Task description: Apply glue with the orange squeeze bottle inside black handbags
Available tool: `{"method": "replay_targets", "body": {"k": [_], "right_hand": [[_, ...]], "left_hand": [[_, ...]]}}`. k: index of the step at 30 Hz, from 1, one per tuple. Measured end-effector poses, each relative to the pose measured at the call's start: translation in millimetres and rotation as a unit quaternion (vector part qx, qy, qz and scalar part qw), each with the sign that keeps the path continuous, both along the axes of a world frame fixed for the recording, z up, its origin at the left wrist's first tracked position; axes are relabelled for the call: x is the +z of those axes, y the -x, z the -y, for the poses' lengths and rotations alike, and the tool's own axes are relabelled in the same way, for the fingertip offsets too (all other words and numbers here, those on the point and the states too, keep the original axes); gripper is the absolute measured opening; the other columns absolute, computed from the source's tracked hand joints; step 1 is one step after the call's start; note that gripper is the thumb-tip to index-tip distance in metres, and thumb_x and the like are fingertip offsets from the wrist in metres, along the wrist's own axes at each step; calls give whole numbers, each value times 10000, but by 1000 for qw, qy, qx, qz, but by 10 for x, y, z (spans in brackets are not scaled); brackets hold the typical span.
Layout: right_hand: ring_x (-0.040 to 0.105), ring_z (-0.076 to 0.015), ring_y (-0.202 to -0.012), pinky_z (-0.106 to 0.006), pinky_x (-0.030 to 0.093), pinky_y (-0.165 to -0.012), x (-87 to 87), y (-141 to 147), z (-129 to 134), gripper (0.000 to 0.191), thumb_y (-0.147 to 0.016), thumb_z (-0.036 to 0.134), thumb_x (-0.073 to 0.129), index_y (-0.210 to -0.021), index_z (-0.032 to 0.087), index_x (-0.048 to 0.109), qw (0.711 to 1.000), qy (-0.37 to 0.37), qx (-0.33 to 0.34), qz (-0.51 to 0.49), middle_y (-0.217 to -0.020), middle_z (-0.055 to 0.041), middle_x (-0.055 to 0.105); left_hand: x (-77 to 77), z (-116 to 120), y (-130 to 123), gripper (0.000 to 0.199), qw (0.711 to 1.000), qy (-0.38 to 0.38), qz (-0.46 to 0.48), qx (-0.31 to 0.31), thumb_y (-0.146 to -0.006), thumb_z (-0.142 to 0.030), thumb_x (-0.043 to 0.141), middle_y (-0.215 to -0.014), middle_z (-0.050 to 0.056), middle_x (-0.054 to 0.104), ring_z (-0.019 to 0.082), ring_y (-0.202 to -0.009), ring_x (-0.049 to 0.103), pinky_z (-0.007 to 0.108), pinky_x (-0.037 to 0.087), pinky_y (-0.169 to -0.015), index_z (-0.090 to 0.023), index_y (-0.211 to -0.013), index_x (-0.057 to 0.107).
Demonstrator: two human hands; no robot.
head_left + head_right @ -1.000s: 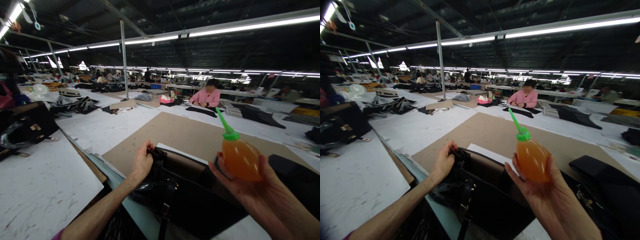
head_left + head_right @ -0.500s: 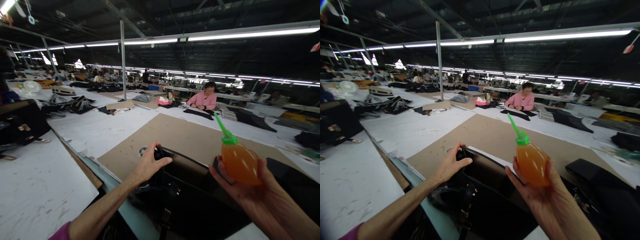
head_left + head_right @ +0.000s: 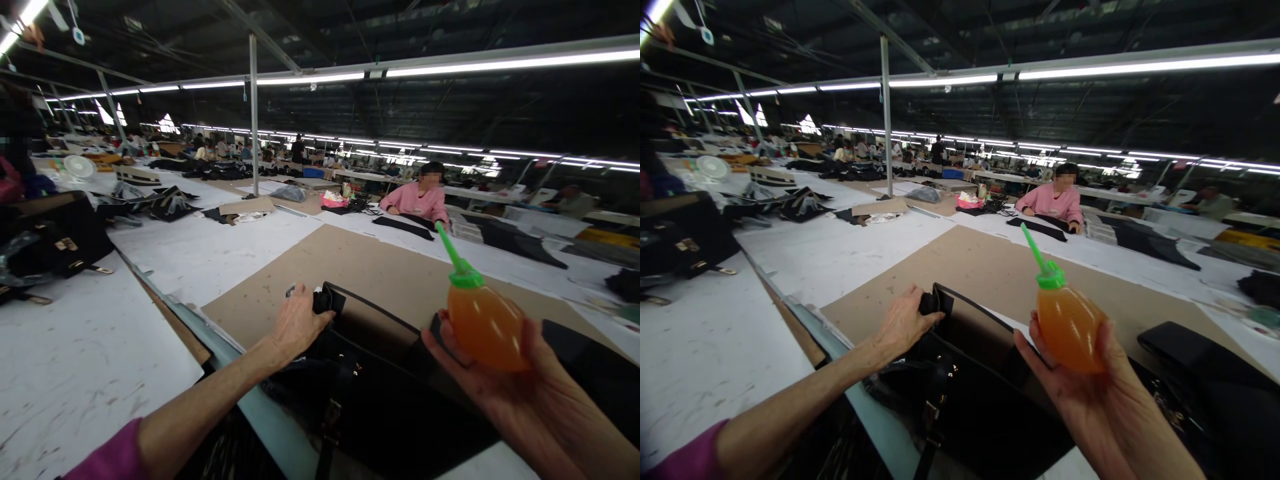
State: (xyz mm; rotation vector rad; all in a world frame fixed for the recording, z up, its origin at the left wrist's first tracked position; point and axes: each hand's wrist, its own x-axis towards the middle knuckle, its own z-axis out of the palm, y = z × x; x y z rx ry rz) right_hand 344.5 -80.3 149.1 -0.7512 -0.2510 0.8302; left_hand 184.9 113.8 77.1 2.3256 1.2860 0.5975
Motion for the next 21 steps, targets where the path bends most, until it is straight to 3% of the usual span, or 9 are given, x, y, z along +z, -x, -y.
{"method": "replay_targets", "body": {"k": [3,9,13,16,18,21], "right_hand": [[615,-306,-953,-594,473,-823,11,17,4,423,-857,336,619,-1252,220,523,1000,0,1,-10,-1141,-115,614],[628,-278,-931,-546,502,-815,89,113,19,312,-907,361,528,-1173,209,588,1000,7,-7,-7,-1051,-121,647],[641,-260,-883,-501,524,-806,125,136,-13,328,-906,403,520,-1130,181,609,999,18,-18,-41,-1018,-126,651],[647,-267,-840,-534,530,-765,147,121,-49,312,-920,394,491,-1132,196,609,995,36,-36,-83,-1015,-119,651],[651,-270,-808,-548,534,-736,171,111,-43,292,-919,392,493,-1102,207,624,991,49,-53,-114,-1018,-111,652],[651,-267,-812,-551,536,-730,207,112,47,268,-905,405,515,-1064,228,639,986,56,-78,-139,-1048,-84,648]], "left_hand": [[9,1,-33,334,998,41,-50,-20,-769,-464,481,-686,93,577,253,-700,587,337,406,-625,-157,-667,562],[-71,-88,-67,200,985,154,45,-66,-775,-250,424,-622,39,550,166,-635,533,273,376,-592,-143,-674,560],[-174,-195,-6,320,971,203,79,-97,-831,-381,380,-698,39,595,162,-657,556,259,396,-586,-149,-733,577],[-208,-224,41,441,953,248,116,-125,-837,-513,351,-704,35,600,165,-644,564,259,412,-580,-148,-783,592],[-178,-207,65,458,943,266,145,-137,-816,-554,386,-701,29,593,169,-654,559,259,411,-583,-149,-786,597],[-41,-124,94,429,951,235,160,-120,-788,-556,452,-673,14,572,168,-660,540,258,397,-588,-152,-741,589]]}}
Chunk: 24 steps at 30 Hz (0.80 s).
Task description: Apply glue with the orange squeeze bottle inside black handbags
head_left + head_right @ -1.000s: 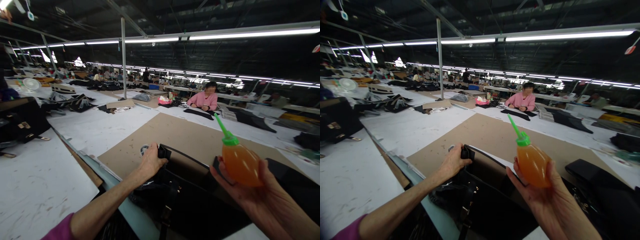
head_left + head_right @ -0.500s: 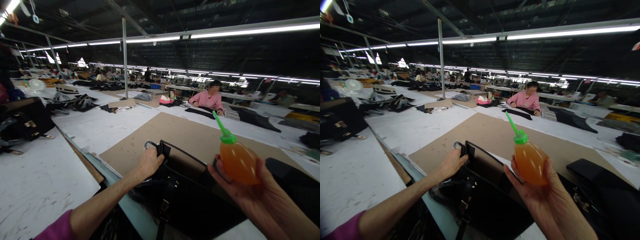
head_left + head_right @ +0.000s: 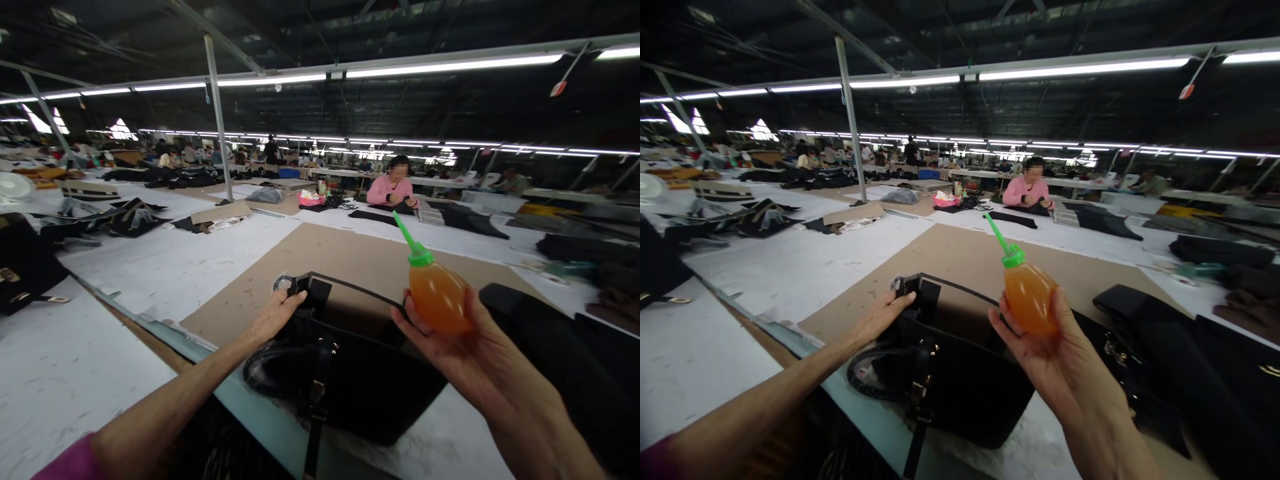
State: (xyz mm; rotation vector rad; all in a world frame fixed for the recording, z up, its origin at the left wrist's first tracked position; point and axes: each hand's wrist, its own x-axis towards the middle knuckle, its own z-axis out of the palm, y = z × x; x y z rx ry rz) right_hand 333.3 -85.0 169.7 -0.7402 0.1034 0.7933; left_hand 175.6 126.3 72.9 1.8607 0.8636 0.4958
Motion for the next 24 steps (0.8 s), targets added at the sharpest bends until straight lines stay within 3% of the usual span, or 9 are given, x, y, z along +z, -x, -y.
{"method": "replay_targets", "body": {"k": [5,10,13,17,21,24], "right_hand": [[652,-241,-813,-536,523,-782,-33,-2,316,314,-876,483,536,-1080,266,636,1000,-10,-15,16,-1021,-69,659],[656,-252,-795,-531,528,-770,-140,-20,556,351,-835,497,588,-1118,292,620,1000,-2,-2,-25,-1070,-91,651],[661,-248,-768,-468,555,-721,-174,19,581,373,-845,472,580,-1153,263,606,999,10,1,-50,-1101,-132,634],[663,-264,-792,-384,573,-650,-245,59,568,376,-796,445,645,-1122,260,621,997,20,25,-77,-1086,-133,642],[646,-275,-887,-333,574,-660,-428,-60,614,525,-627,332,816,-1109,314,610,998,16,64,6,-1103,-68,646],[619,-273,-961,-291,563,-701,-566,-206,658,534,-638,349,811,-1120,262,598,990,51,69,115,-1144,-83,625]], "left_hand": [[411,226,6,357,997,-48,51,-31,-777,-492,509,-693,-7,578,155,-678,536,244,401,-612,-149,-786,608],[942,313,-99,300,981,-176,23,-81,-785,-418,495,-600,-30,507,127,-591,481,224,356,-537,-144,-704,587],[1277,250,-210,274,951,-281,-26,-127,-801,-371,474,-582,-35,484,114,-566,457,216,333,-520,-150,-658,552],[1650,108,-366,230,888,-390,-147,-194,-807,-315,486,-563,-33,488,103,-530,446,214,310,-504,-149,-661,550],[1767,-21,-542,182,814,-451,-253,-264,-805,-280,508,-665,2,591,114,-576,498,211,329,-515,-141,-791,625],[1621,-114,-731,205,755,-497,-286,-319,-778,-244,551,-791,46,663,148,-666,559,226,370,-569,-147,-920,662]]}}
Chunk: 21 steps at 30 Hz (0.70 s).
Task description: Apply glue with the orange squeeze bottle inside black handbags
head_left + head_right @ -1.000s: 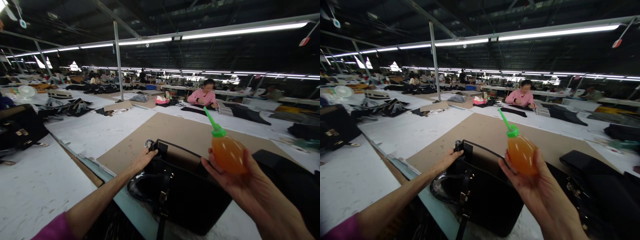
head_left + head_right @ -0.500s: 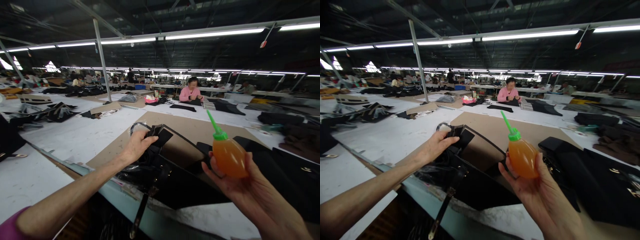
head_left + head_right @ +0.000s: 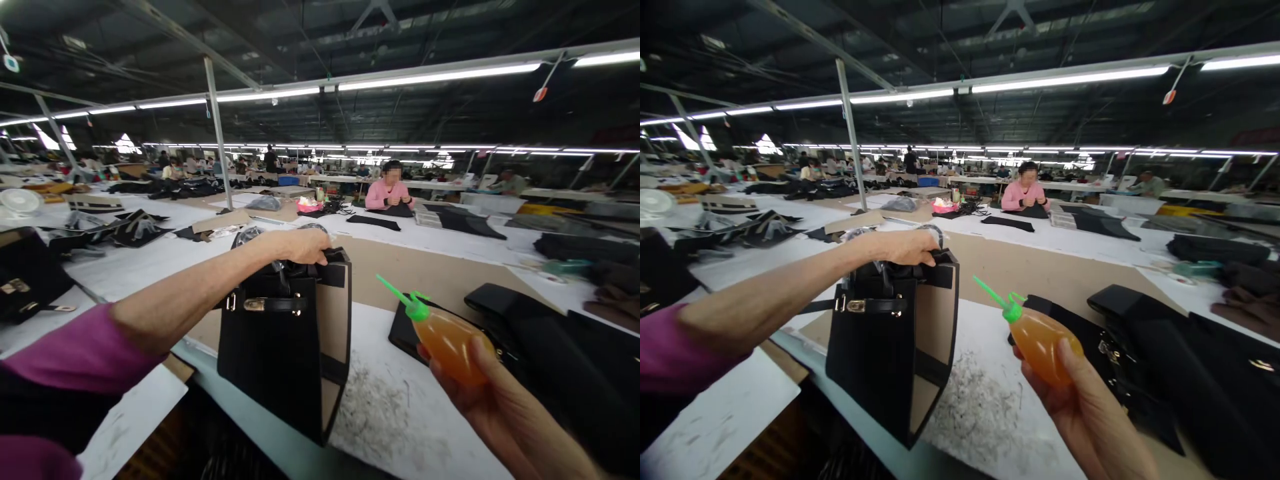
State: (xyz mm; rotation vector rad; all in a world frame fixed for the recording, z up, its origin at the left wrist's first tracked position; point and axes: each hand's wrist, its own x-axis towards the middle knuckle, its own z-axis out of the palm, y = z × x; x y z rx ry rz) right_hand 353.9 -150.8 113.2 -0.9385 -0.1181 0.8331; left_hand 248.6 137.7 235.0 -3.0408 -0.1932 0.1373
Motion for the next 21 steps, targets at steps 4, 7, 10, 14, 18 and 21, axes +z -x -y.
{"method": "replay_targets", "body": {"k": [4,7,10,14,18,21], "right_hand": [[599,-271,-996,-280,547,-754,-71,-152,-11,541,-659,398,783,-1126,230,566,980,51,-32,192,-1143,-80,621],[627,-221,-917,-194,526,-740,-66,-246,-54,613,-619,399,808,-1149,247,541,935,105,-60,332,-1058,-49,653],[626,-206,-909,-181,517,-747,-56,-302,-92,604,-616,394,808,-1139,259,538,895,130,-60,422,-1076,-37,644],[603,-217,-952,-230,513,-781,-79,-308,-144,550,-685,392,761,-1158,265,510,863,139,-26,484,-1122,-43,612],[578,-235,-975,-306,474,-864,-136,-354,-227,529,-722,399,733,-1176,270,494,828,160,-2,537,-1125,-42,589],[565,-270,-1000,-405,419,-937,-160,-415,-305,538,-733,414,720,-1191,261,484,816,168,9,554,-1159,-62,569]], "left_hand": [[-392,-93,-250,194,998,-23,-43,-32,-715,-207,617,-767,101,689,200,-684,592,262,392,-592,-121,-863,708],[-690,-107,-350,161,997,-4,-63,-40,-710,-207,623,-727,118,693,200,-658,598,254,392,-553,-105,-787,720],[-907,-110,-392,173,996,29,-76,-44,-715,-219,629,-755,86,707,171,-666,605,220,401,-542,-138,-836,721],[-1042,-146,-438,187,994,65,-76,-37,-717,-237,637,-787,67,710,163,-677,609,213,410,-551,-151,-863,717],[-1042,-170,-474,198,992,88,-90,-22,-708,-236,637,-761,65,701,168,-651,604,228,405,-540,-146,-866,715],[-1017,-154,-481,220,989,102,-105,-13,-708,-240,624,-775,64,700,172,-655,602,236,407,-541,-152,-889,713]]}}
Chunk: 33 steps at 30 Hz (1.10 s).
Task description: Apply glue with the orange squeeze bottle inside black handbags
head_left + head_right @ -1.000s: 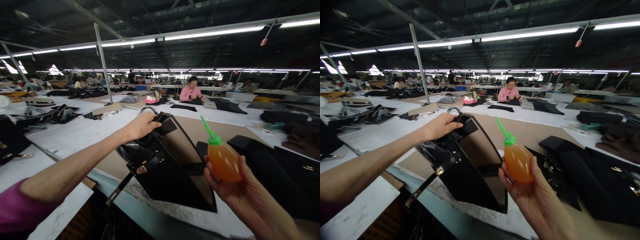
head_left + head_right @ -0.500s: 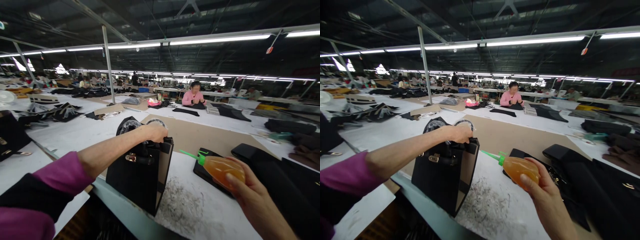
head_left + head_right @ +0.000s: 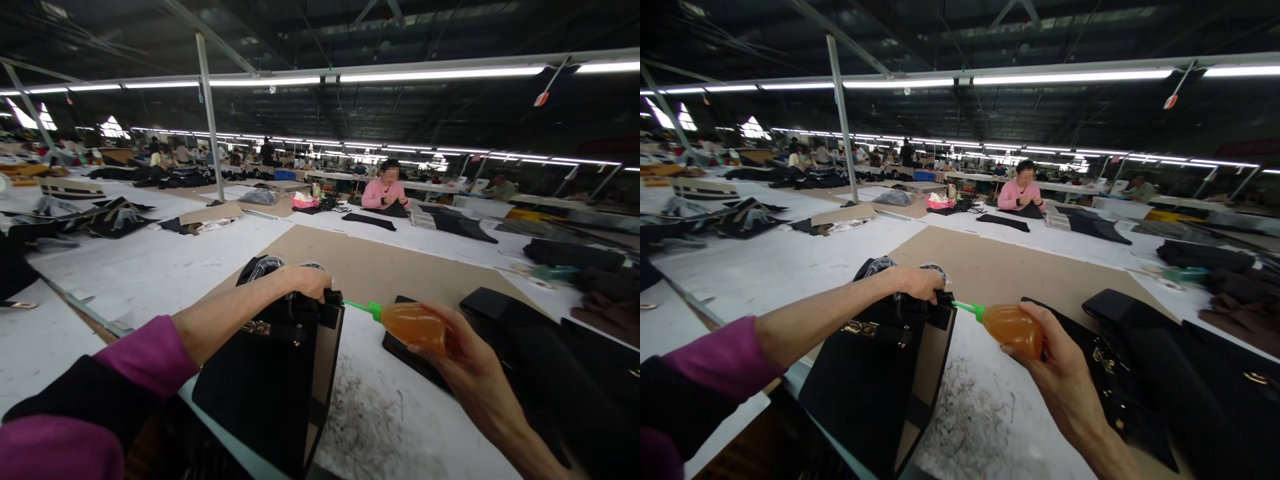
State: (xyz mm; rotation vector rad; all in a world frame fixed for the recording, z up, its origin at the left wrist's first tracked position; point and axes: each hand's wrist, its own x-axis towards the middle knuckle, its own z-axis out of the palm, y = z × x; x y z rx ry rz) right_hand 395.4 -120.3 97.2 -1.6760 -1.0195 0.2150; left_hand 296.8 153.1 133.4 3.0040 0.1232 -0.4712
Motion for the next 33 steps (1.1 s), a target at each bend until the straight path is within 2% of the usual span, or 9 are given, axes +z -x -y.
{"method": "replay_targets", "body": {"k": [4,12,17,22,27,33], "right_hand": [[559,-281,-1011,-447,396,-951,9,-52,-71,526,-755,417,698,-1204,262,473,999,18,18,25,-1170,-66,565],[568,-268,-962,-405,422,-911,3,-117,-96,482,-752,402,704,-1168,254,510,996,8,17,86,-1121,-60,580],[552,-265,-1005,-400,411,-923,-15,-137,-99,454,-787,387,676,-1185,272,489,992,16,34,118,-1154,-48,561],[532,-274,-1013,-396,414,-902,4,-105,-56,389,-797,412,648,-1136,278,511,981,47,26,185,-1154,-45,546],[545,-255,-979,-371,418,-879,11,-100,-41,400,-796,402,665,-1143,286,503,985,34,19,168,-1138,-30,547],[546,-260,-991,-380,417,-885,8,-101,-73,412,-799,404,657,-1159,278,499,986,34,26,164,-1152,-40,549]], "left_hand": [[6,28,-2,257,1000,18,-8,-1,-706,-231,614,-823,73,702,181,-680,601,244,412,-550,-144,-932,702],[1,57,-2,175,1000,31,1,-1,-699,-201,635,-728,43,678,158,-631,570,230,381,-525,-132,-843,705],[13,100,33,190,999,22,25,-2,-707,-154,623,-728,48,673,166,-640,564,238,372,-528,-109,-871,707],[-20,68,-12,196,1000,21,6,-13,-705,-204,638,-767,61,691,165,-665,583,229,397,-546,-130,-872,710],[-44,64,-35,206,1000,16,1,-15,-708,-222,634,-819,62,703,161,-694,597,216,412,-558,-149,-886,707],[-22,90,1,203,1000,10,11,-16,-716,-201,631,-799,85,702,157,-680,594,207,401,-539,-111,-877,715]]}}
